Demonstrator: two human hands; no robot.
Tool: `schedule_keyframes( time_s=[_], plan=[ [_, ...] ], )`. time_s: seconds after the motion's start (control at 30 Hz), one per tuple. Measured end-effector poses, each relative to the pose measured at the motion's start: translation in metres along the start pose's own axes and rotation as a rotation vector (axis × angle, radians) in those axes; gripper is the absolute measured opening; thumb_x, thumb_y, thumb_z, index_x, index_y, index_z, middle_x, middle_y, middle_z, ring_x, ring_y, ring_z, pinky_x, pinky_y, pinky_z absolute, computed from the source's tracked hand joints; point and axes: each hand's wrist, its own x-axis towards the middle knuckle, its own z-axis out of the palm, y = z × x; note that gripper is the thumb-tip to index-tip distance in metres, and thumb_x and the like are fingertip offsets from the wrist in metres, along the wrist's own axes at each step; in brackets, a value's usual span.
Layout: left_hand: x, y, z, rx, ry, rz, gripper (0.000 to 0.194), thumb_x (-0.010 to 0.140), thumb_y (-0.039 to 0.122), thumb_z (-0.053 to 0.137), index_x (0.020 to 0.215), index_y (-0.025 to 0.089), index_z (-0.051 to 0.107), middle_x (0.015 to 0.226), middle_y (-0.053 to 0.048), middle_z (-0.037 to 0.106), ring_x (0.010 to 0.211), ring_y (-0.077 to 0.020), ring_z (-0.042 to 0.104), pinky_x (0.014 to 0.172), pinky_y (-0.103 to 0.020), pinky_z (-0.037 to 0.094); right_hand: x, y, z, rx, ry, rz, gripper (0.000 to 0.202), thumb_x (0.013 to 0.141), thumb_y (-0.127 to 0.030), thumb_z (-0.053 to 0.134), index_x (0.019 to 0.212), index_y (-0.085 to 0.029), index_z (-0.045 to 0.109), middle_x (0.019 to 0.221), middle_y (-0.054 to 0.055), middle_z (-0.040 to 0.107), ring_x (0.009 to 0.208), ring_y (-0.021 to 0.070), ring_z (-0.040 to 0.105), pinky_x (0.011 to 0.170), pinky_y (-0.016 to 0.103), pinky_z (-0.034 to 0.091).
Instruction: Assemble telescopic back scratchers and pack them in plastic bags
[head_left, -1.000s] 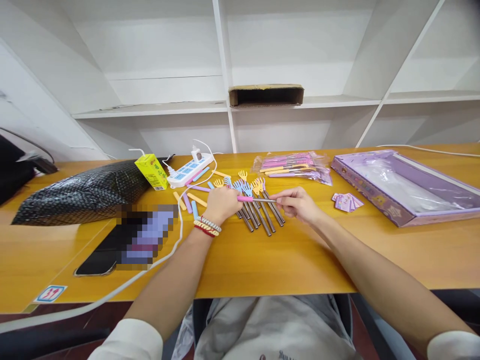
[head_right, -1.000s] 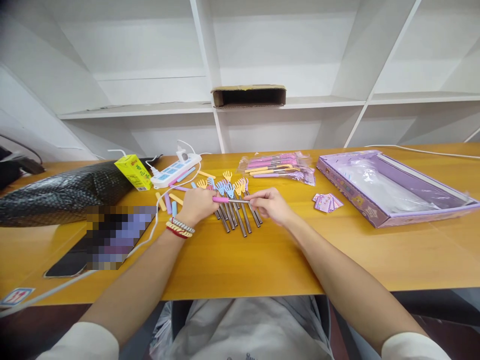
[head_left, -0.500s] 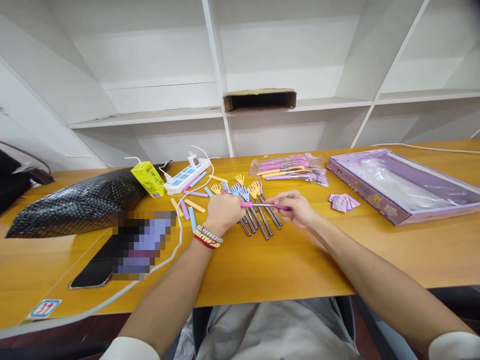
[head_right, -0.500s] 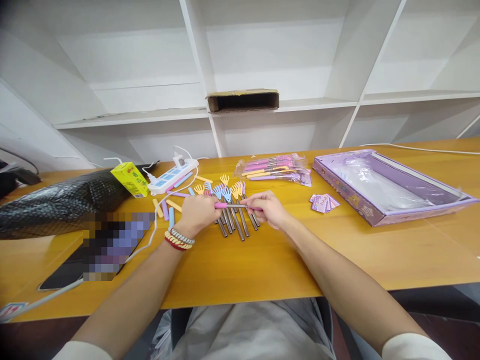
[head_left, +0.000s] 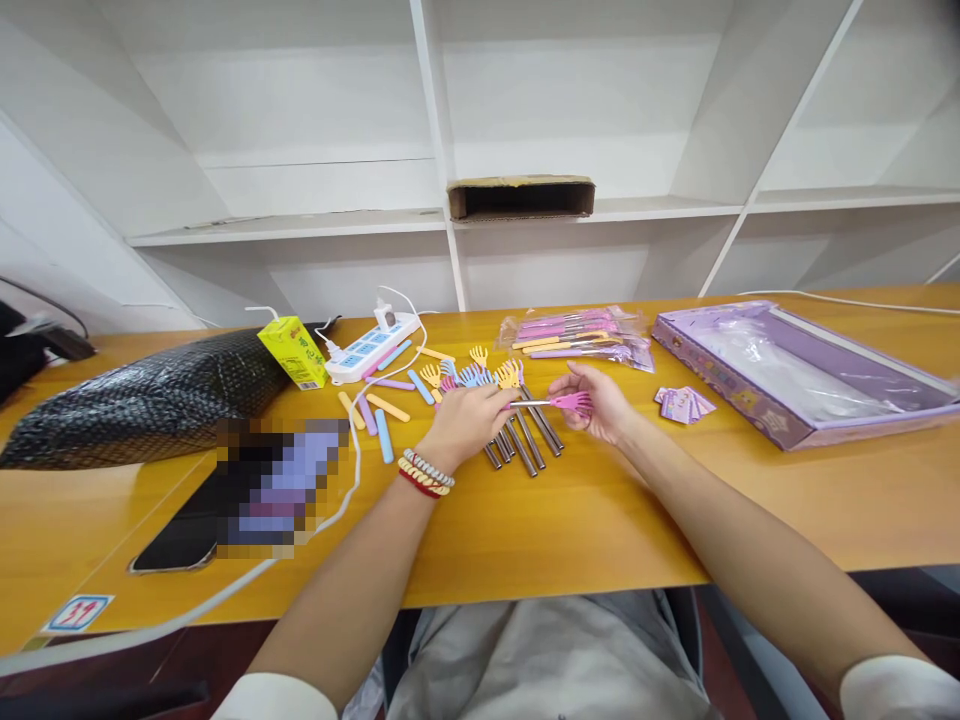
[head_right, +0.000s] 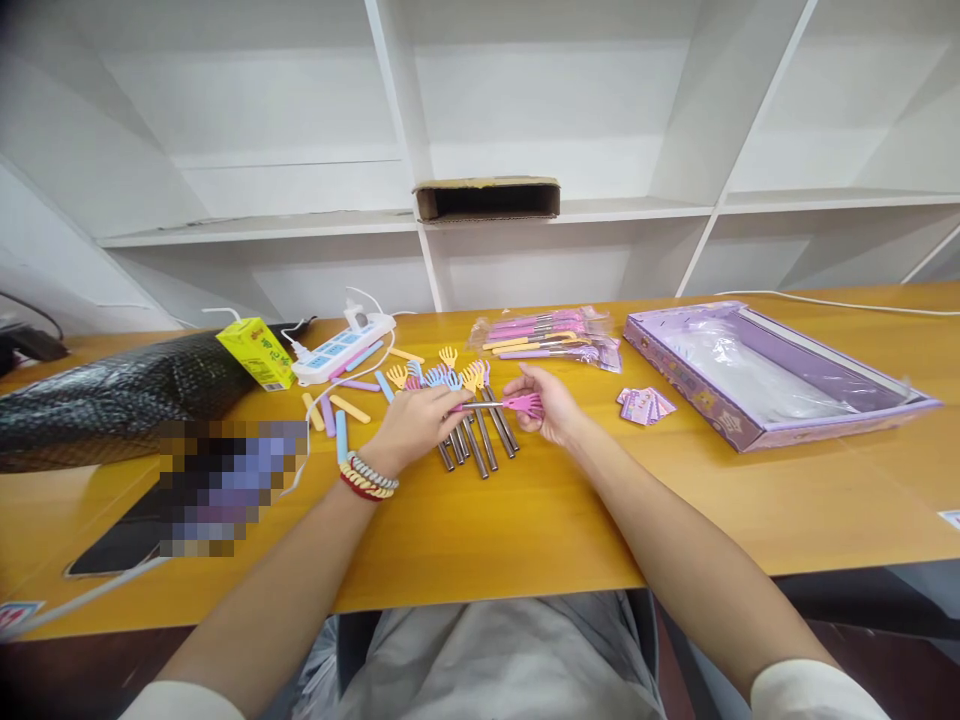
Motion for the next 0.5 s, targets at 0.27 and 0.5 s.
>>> schedule_keyframes(
  time_s=[0.27,0.5],
  plan=[
    [0.0004,0.0030,0.0075,-0.086,0.029,0.010,0.031,0.091,0.037,0.036,0.105,0.027,0.061,0.082,-0.001,0.063,0.073,-0.0135,0.057,0.059,-0.027,0.035,-0.0055,0.0008,0.0031,0.025,-0.130,-0.084,0.039,0.074,-0.051,0.051,0.078,-0.013,0.058,0.071,0.008,0.066,0.039,0.0112,0.053,0.028,0.017,0.022],
    [0.0009,0.0032,0.0061,-0.102,0.057,-0.110,0.033,0.091,0.038,0.035,0.103,0.024,0.063,0.083,-0.003,0.063,0.074,-0.0141,0.057,0.062,-0.027,0.036,-0.0019,0.0077,-0.0001,-0.119,-0.092,-0.306,0.029,0.061,-0.026,0.073,0.083,-0.016,0.059,0.077,0.003,0.067,0.045,0.0107,0.057,0.032,0.018,0.031]
  ],
)
